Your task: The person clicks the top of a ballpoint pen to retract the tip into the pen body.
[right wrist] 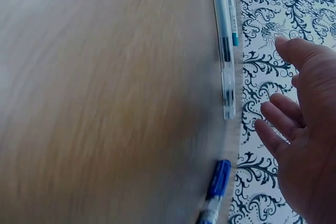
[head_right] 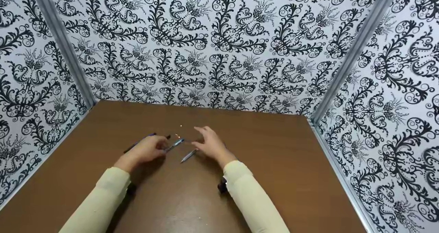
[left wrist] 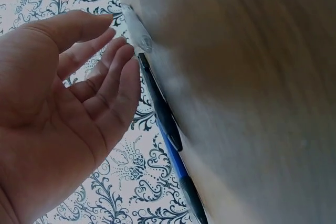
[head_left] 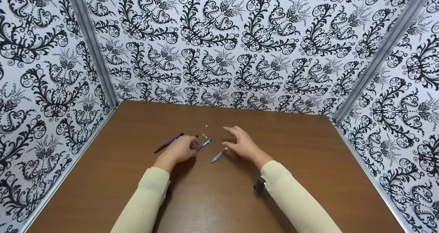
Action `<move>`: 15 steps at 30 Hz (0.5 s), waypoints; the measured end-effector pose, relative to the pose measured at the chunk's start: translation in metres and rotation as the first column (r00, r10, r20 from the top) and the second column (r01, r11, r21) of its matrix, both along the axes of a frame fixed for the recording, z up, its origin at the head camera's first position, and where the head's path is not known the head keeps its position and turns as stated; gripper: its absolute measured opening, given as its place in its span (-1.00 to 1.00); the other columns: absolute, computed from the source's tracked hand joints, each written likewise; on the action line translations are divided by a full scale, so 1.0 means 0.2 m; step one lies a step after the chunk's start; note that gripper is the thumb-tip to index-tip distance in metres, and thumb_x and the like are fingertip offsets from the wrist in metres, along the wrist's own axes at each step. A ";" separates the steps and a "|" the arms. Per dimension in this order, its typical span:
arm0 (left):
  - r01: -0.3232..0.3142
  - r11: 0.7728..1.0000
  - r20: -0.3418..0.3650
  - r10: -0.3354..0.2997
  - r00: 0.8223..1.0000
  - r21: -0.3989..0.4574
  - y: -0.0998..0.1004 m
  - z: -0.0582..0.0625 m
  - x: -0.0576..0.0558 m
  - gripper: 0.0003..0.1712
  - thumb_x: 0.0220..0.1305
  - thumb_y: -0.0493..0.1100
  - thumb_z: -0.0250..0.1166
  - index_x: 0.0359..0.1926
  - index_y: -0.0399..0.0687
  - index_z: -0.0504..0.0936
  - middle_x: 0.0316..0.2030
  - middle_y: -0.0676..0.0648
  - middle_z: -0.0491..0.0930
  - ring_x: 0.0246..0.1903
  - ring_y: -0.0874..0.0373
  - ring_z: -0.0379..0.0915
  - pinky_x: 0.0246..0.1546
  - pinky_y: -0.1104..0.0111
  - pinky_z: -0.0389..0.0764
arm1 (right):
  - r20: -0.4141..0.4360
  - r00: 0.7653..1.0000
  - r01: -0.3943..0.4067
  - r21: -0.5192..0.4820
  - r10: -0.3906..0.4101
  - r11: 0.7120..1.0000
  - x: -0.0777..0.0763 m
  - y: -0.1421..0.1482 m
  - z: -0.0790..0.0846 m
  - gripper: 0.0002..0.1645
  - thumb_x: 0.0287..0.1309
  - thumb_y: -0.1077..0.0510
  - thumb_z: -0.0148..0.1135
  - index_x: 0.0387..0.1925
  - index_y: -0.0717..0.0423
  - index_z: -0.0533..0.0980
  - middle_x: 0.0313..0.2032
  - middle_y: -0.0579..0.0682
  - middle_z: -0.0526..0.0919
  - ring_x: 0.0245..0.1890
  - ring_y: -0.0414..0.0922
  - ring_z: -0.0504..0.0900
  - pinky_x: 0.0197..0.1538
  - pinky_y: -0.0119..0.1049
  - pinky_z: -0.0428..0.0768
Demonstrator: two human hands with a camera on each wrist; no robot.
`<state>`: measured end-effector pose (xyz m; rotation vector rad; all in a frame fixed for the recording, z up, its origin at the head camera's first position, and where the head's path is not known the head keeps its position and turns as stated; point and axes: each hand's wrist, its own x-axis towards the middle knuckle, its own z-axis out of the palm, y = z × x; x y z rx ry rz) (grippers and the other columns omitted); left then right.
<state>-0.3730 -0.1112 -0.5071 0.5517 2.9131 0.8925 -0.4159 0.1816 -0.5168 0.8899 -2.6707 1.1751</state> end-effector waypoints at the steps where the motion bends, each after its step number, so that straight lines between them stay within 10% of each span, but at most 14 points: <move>1: 0.009 1.000 -0.006 -0.009 1.000 0.007 0.00 0.00 0.00 -0.69 0.44 -0.31 0.45 0.16 -0.13 0.77 -0.01 -0.12 0.77 -0.01 -0.06 0.72 0.08 0.00 0.74 | 0.001 1.000 0.002 0.000 -0.002 1.000 0.01 0.01 0.01 -0.22 0.40 0.17 0.52 0.55 0.21 0.47 0.28 0.25 0.58 0.28 0.34 0.61 0.37 0.22 0.59; 15: 0.143 0.988 -0.012 -0.142 0.990 0.062 0.13 0.03 0.02 -0.57 0.46 -0.29 0.43 0.29 -0.26 0.69 0.05 -0.23 0.74 0.07 -0.17 0.70 0.15 -0.06 0.71 | -0.058 0.998 0.033 0.043 -0.030 0.999 0.05 0.16 0.04 -0.23 0.39 0.15 0.53 0.54 0.19 0.49 0.26 0.21 0.61 0.25 0.32 0.61 0.39 0.18 0.55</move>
